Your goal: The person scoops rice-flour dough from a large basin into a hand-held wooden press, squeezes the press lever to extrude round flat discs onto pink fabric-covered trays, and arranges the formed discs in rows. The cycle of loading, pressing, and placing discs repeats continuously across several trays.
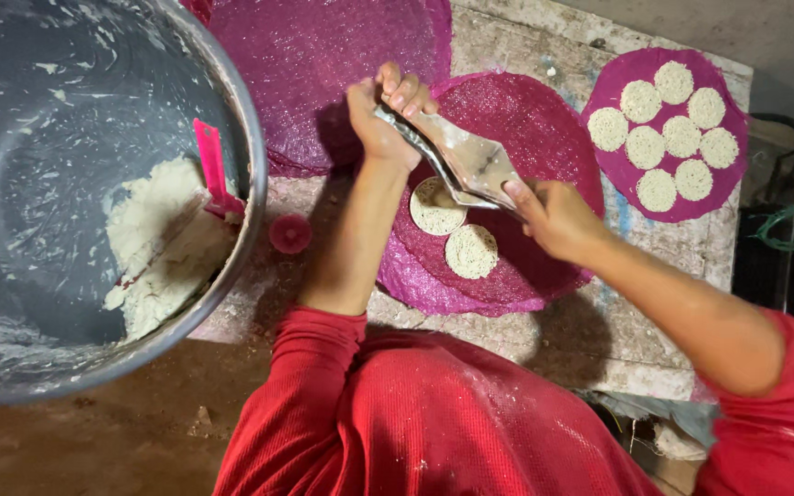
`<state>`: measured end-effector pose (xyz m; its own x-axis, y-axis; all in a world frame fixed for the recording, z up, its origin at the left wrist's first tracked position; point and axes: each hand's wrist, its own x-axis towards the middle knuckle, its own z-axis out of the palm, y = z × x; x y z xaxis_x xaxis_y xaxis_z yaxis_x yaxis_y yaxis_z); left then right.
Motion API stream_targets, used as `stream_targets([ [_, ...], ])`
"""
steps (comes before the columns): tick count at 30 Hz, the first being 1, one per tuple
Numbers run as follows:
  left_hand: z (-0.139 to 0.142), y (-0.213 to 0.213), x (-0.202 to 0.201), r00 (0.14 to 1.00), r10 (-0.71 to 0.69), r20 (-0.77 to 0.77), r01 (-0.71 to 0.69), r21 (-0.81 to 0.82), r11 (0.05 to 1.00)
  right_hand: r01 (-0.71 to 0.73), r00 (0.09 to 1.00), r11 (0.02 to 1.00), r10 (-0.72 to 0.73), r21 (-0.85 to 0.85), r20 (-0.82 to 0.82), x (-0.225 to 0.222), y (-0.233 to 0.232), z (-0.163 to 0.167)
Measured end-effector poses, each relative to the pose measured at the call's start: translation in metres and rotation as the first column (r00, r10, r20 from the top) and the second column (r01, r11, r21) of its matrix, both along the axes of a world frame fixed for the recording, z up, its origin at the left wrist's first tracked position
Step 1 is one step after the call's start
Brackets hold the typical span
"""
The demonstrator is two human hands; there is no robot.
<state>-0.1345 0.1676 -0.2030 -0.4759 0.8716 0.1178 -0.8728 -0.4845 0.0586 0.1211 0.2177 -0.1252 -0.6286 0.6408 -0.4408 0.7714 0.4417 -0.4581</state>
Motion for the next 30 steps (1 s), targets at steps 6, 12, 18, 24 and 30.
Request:
stream_targets([
  [6,0.005,-0.025,-0.022,0.881,-0.070,-0.468,-0.015,-0.175,0.984,-0.056,0.895,0.992,0.001,-0.110,-0.447,0.024,-0.007,-0.035],
  [12,-0.018,-0.079,0.031,-0.307,-0.645,-0.699,-0.313,-0.566,0.763,-0.062,0.534,0.919,-0.299,-0.390,-0.791,0.081,-0.014,-0.048],
  [18,-0.006,-0.088,0.049,-0.542,-0.564,-0.623,-0.382,-0.415,0.826,0.085,0.341,0.892,-0.446,-0.445,-0.828,0.129,-0.032,-0.053],
  [24,0.023,-0.044,0.030,-0.468,-0.702,-0.537,-0.385,-0.591,0.709,0.094,0.167,0.798,-0.602,-0.595,-0.781,0.167,-0.050,-0.056],
  [30,0.079,-0.015,0.043,-0.709,-0.278,-0.648,-0.332,-0.041,0.942,0.194,0.315,0.853,-0.522,-0.485,-0.793,0.174,-0.066,-0.047],
])
